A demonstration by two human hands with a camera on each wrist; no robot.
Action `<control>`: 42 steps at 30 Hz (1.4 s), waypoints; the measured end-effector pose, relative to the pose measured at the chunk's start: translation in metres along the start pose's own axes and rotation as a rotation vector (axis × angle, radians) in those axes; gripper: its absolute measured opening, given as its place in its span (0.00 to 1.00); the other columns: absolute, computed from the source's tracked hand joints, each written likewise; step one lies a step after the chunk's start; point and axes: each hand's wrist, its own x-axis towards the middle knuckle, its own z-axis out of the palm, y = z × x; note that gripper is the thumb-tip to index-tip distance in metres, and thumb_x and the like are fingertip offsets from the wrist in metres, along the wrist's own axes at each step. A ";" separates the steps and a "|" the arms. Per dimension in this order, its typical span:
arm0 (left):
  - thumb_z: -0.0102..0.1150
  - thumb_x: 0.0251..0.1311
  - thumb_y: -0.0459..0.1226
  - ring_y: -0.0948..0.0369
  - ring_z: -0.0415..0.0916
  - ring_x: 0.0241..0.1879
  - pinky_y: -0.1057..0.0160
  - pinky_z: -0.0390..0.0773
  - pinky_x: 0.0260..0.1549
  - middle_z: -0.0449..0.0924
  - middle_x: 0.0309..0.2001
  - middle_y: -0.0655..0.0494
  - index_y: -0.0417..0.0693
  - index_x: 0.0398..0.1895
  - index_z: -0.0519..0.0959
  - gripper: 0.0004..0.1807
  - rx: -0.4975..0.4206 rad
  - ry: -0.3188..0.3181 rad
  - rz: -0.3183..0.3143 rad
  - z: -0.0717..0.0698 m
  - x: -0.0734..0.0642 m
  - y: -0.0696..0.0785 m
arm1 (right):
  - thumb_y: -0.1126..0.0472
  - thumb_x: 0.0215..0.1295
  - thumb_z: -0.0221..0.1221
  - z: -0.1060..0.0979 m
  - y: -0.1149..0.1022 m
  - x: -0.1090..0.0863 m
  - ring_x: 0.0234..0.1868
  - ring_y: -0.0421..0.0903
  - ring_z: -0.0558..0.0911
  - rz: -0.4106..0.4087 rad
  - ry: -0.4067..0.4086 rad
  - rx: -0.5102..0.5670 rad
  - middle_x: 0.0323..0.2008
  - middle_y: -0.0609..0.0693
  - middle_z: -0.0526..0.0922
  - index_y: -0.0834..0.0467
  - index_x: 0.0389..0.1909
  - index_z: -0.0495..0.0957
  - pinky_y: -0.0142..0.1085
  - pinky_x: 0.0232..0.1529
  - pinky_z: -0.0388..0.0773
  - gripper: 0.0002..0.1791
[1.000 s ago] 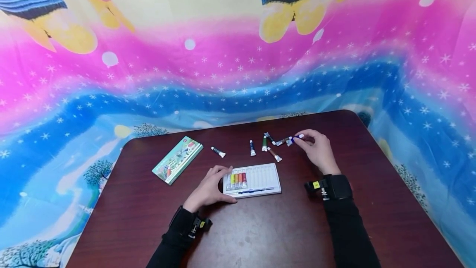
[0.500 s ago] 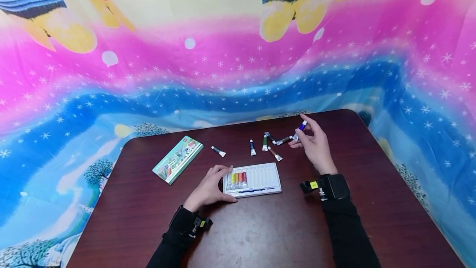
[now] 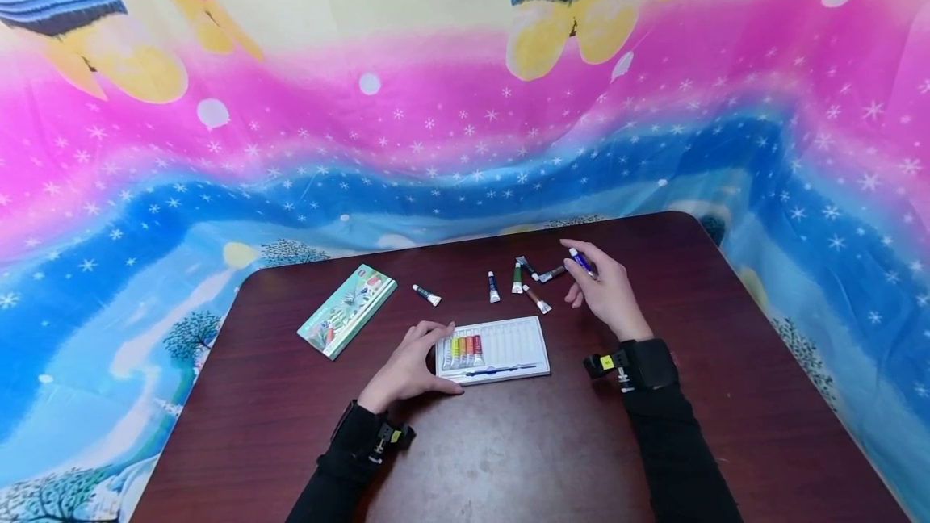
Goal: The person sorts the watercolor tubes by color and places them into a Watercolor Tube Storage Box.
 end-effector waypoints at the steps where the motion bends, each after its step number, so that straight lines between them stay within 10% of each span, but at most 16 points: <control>1: 0.83 0.42 0.59 0.53 0.64 0.66 0.50 0.73 0.64 0.68 0.69 0.51 0.54 0.80 0.65 0.60 0.000 0.000 -0.001 0.000 0.000 0.000 | 0.54 0.82 0.52 0.000 0.000 0.000 0.22 0.54 0.84 0.005 -0.003 -0.008 0.35 0.62 0.77 0.50 0.75 0.69 0.38 0.24 0.83 0.24; 10: 0.83 0.42 0.59 0.53 0.64 0.66 0.49 0.73 0.64 0.68 0.69 0.50 0.54 0.80 0.65 0.60 0.000 0.001 -0.006 0.000 0.001 0.000 | 0.48 0.86 0.38 0.003 0.001 0.003 0.23 0.43 0.65 0.063 -0.028 0.138 0.34 0.52 0.64 0.54 0.76 0.57 0.36 0.20 0.66 0.25; 16: 0.83 0.42 0.60 0.53 0.64 0.67 0.49 0.72 0.65 0.68 0.69 0.51 0.55 0.80 0.64 0.60 -0.001 0.000 -0.009 0.000 0.001 0.000 | 0.54 0.86 0.36 0.004 0.004 0.007 0.30 0.50 0.85 -0.002 -0.044 0.225 0.42 0.60 0.81 0.50 0.81 0.45 0.37 0.32 0.85 0.28; 27: 0.84 0.42 0.57 0.52 0.64 0.67 0.48 0.72 0.65 0.68 0.69 0.50 0.53 0.80 0.65 0.60 -0.022 0.007 0.007 -0.002 -0.001 0.000 | 0.52 0.84 0.45 0.004 0.005 0.002 0.25 0.53 0.73 -0.016 0.076 0.003 0.53 0.65 0.86 0.52 0.74 0.57 0.34 0.26 0.72 0.23; 42: 0.84 0.43 0.57 0.52 0.64 0.68 0.48 0.72 0.65 0.68 0.69 0.50 0.53 0.80 0.65 0.60 -0.019 0.005 0.009 -0.001 -0.001 0.000 | 0.69 0.66 0.68 0.008 0.008 0.004 0.22 0.43 0.87 -0.050 0.180 0.251 0.42 0.45 0.89 0.58 0.68 0.71 0.34 0.25 0.84 0.31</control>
